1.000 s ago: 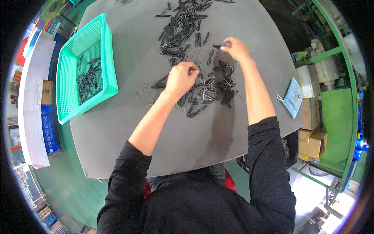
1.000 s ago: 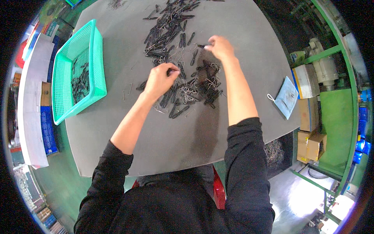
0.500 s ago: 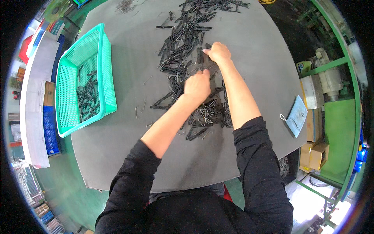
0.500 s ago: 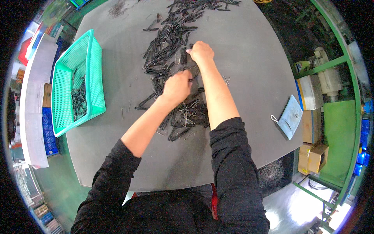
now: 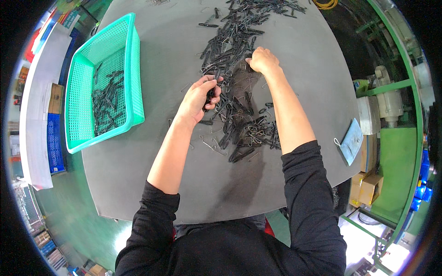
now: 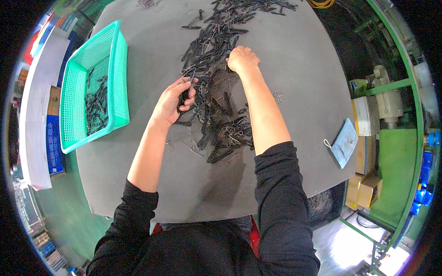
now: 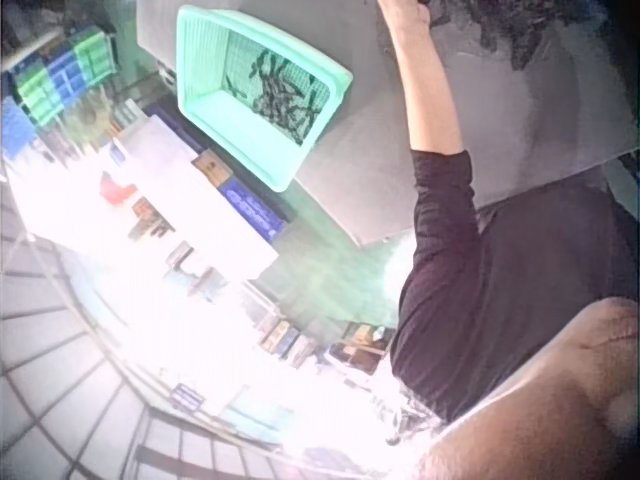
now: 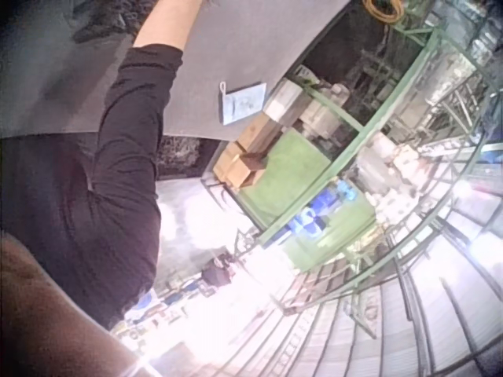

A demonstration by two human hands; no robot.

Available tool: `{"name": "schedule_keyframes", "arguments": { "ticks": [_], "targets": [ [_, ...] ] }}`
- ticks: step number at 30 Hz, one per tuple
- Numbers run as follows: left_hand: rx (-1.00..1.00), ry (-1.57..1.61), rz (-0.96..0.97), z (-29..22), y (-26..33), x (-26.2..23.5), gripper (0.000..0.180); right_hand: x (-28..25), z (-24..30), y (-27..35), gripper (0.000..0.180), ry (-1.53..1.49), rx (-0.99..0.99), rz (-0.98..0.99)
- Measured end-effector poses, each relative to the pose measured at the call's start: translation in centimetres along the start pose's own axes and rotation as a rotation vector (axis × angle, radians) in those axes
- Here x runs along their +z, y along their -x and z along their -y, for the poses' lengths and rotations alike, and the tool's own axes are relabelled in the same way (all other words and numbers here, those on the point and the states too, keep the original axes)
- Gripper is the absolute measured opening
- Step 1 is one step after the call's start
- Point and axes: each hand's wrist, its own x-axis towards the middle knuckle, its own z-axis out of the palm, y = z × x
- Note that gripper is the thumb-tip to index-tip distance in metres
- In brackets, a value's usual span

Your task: The person sits at a workbench and separates small black plastic fasteners from metal wire hooks by hand. They repeatedly pick up mixed items, place the plastic fasteners into a green basket, and leave the metal hooks on the table. The process continues until the pile is mostly sorted.

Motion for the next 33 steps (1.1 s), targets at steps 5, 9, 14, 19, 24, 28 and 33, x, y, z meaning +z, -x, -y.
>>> {"name": "schedule_keyframes", "arguments": {
  "ticks": [5,9,14,19,24,28,33],
  "targets": [
    [0.001,0.081,-0.051,1.0,1.2,-0.5,0.017,0.3,0.6,-0.7,0.042,0.040,0.005,0.108],
    [0.000,0.148,-0.052,2.3,2.3,-0.4,0.018,1.0,0.4,0.0,0.037,-0.018,0.026,-0.024],
    [-0.011,0.148,-0.101,2.8,4.2,0.6,0.016,3.1,0.1,2.7,0.030,-0.059,0.025,-0.331],
    [0.095,0.047,-0.137,1.0,8.6,-0.2,0.020,4.2,2.0,3.5,0.027,-0.023,-0.063,-0.431],
    [0.739,-0.510,-0.422,-4.4,10.3,-0.4,0.027,6.1,-2.2,2.9,0.037,-0.049,-0.199,-0.519],
    [0.945,-0.805,-0.851,-9.8,13.7,-5.0,0.016,10.7,-6.4,-6.5,0.040,0.183,-0.297,-0.376],
    [0.755,-1.454,-1.106,-6.4,13.1,-8.7,0.049,4.7,0.2,4.0,0.040,0.398,-0.016,-0.307]
  ]
}}
